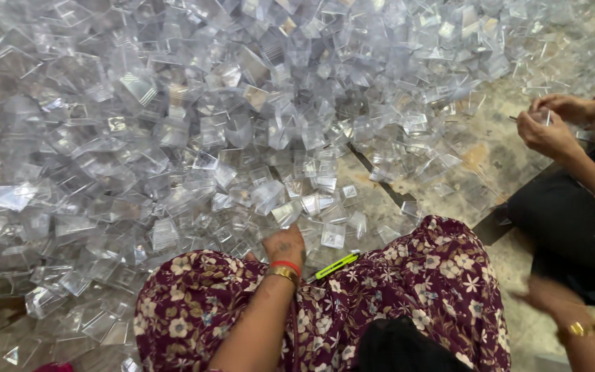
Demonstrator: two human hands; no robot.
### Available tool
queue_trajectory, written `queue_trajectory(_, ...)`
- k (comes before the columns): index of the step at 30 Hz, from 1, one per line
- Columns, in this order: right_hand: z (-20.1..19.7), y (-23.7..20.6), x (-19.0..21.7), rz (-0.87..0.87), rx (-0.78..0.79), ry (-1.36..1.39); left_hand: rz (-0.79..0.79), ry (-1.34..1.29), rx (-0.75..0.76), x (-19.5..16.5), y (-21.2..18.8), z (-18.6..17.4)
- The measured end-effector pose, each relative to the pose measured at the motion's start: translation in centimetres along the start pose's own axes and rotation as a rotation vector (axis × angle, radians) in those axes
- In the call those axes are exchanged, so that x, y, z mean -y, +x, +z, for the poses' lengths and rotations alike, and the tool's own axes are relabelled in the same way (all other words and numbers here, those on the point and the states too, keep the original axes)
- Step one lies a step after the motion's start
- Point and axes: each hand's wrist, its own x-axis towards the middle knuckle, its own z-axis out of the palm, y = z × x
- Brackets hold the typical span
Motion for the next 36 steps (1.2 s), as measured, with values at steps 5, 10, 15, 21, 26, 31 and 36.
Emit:
queue_trajectory(5, 2.5, 2.0, 3.0, -0.155, -0.315, 0.557, 0.109, -0.116, -0.081, 0.5, 2.2, -2.2)
queue_trajectory(10, 0.1, 6.6, 16.7, -0.664, -0.262, 0.882, 0.392, -1.119, 0.17, -0.6, 3.3, -3.5)
queue_trajectory(15, -0.1, 6.5, 26.0, -0.7, -0.257, 1.333, 0.085, -0.99, -0.017, 1.1, 4.0, -1.5)
queue_trajectory(21, 1.4, 11.2, 23.0, -0.423, -0.314, 1.431, 0.099, -0.28, 0.165, 0.2, 6.6, 3.2)
queue_trajectory(26, 2.0, 14.5, 23.5, -0.367, -0.204, 1.768, 0.123, -0.373, 0.127, -1.3, 7.0, 5.0)
queue_trajectory(31, 3.3, 16.4, 23.8, -0.65, -0.241, 1.53, -0.094, -0.77, 0.027, 0.4, 7.9, 1.8)
queue_trajectory(36, 5.4, 17.8, 22.5, -0.769, 0.069, 1.671, 0.152, -0.777, -0.144, -0.4, 7.2, 2.0)
